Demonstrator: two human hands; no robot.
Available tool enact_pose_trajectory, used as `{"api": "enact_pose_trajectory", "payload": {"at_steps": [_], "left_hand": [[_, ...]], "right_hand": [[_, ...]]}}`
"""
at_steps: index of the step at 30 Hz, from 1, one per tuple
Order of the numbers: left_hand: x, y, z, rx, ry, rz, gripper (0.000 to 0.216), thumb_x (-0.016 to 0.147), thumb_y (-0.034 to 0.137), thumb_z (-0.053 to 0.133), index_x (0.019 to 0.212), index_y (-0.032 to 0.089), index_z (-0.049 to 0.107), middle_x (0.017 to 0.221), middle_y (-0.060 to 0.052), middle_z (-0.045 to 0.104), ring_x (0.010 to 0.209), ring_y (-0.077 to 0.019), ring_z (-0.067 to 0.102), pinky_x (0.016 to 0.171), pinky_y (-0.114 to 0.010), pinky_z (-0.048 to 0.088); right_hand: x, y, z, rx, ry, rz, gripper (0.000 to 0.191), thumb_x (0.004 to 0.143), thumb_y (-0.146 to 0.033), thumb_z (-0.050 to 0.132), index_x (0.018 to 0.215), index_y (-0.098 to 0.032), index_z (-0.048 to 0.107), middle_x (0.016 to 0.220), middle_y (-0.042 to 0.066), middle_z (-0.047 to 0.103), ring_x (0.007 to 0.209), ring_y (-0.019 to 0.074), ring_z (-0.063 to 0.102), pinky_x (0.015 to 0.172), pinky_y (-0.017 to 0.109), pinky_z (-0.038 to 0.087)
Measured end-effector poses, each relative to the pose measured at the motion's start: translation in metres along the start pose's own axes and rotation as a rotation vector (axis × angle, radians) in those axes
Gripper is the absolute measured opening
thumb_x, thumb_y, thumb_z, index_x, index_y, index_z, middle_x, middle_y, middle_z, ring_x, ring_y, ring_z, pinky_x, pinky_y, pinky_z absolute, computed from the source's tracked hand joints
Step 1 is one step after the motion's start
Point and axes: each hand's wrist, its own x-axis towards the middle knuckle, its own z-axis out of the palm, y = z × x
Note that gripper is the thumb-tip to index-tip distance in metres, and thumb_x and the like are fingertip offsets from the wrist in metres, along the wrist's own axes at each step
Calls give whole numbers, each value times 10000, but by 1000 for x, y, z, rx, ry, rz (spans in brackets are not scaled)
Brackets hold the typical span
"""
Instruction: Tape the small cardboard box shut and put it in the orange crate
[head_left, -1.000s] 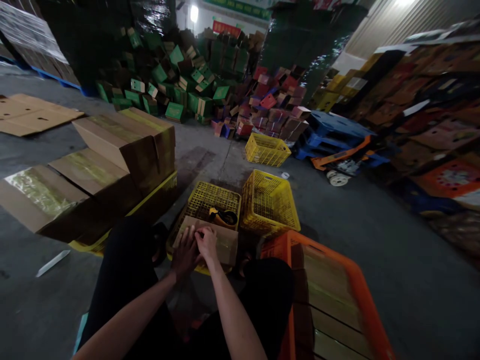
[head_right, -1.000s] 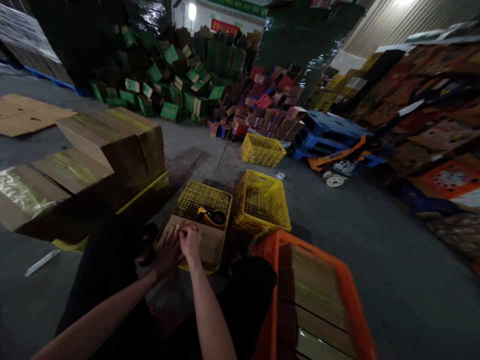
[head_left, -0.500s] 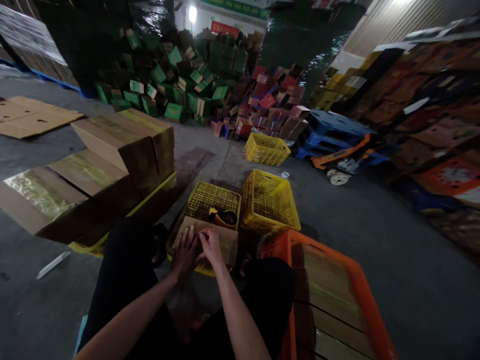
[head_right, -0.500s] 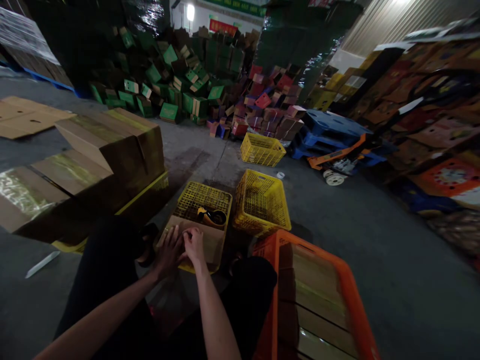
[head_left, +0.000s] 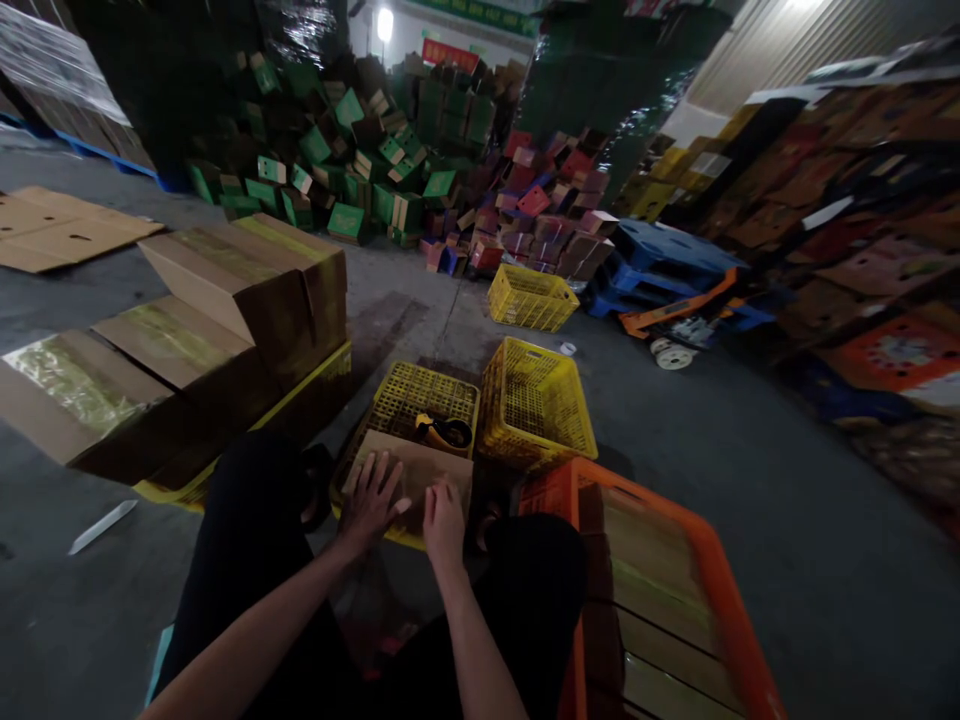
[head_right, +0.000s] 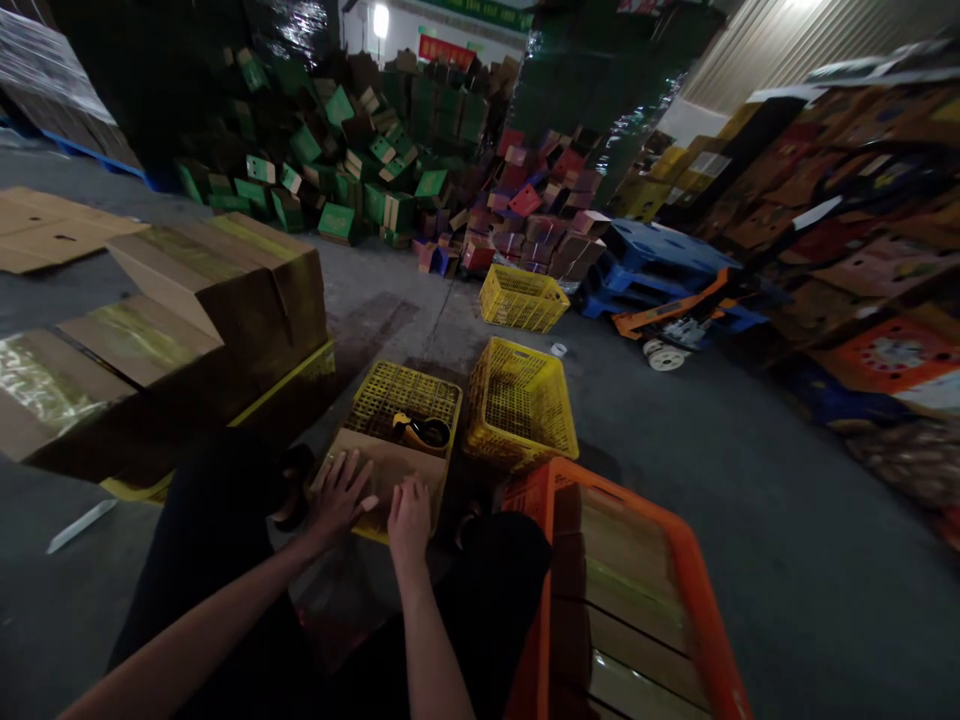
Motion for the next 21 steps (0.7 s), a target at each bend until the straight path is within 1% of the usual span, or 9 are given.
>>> {"api": "enact_pose_trajectory", "payload": {"at_steps": [2,4,8,11,14,15,17,19,21], "left_hand": [[3,-2,-3,-20,0,-10,560,990,446,465,1491,196,472,1585,-113,377,1472,-352,301,1164,-525,287],[5,-3,-6,-44,3,-13,527,1003,383,426,1488,183,472,1569,-96,410,1465,-326,325,1163,-497,302],[7,-7,-11,-95,10,-36,513,1002,370,402,1483,207,476,1554,-85,435,1452,-290,364,1167,-485,303],[7,-13,-12,-116,36,-122,510,1009,383,380,1493,245,461,1554,-91,431,1444,-280,383,1193,-530,243],[8,-24,-8,-167,80,-233,540,1010,416,374,1503,206,446,1580,-116,382,1491,-299,287,1195,-546,244],[8,-27,-6,-205,91,-261,558,1013,422,370,1513,180,426,1591,-127,359,1500,-297,263,1191,-528,271],[10,-33,-3,-297,97,-302,580,1020,418,353,1532,147,380,1605,-136,332,1497,-273,275,1186,-472,315],[12,-36,-1,-383,78,-341,572,1028,408,328,1534,145,371,1602,-123,344,1482,-239,316,1198,-422,311],[15,-37,-1,-452,46,-393,552,1037,403,299,1513,150,414,1590,-111,372,1475,-225,333,1215,-401,285]], "right_hand": [[-6,-8,8,14,-55,-85,345,1036,-237,290,1083,-204,630,1259,119,638,1294,233,526,1087,439,421],[-11,-14,13,-1,-109,-143,362,1026,-213,303,1189,-191,625,1361,109,604,1376,229,464,1144,461,374],[-14,-18,14,-88,-153,-178,434,1024,-259,361,1420,-175,516,1482,109,525,1445,248,384,1173,495,338],[-14,-18,14,-138,-146,-153,467,1028,-293,362,1465,-173,478,1512,114,490,1445,254,387,1166,491,348],[-15,-19,17,-167,-119,-113,482,1034,-309,348,1478,-159,461,1523,127,471,1440,263,394,1159,500,352],[-16,-19,19,-173,-109,-100,487,1035,-318,347,1482,-157,455,1527,131,465,1443,270,389,1159,508,346],[-17,-22,23,-182,-94,-72,501,1033,-337,355,1491,-154,442,1537,138,447,1451,290,371,1163,529,326],[-17,-27,27,-188,-98,-52,524,1023,-352,384,1498,-137,428,1555,152,415,1465,314,340,1169,548,302],[-15,-35,33,-185,-126,-53,542,1011,-345,411,1500,-111,420,1570,161,384,1479,326,306,1177,553,282]]}}
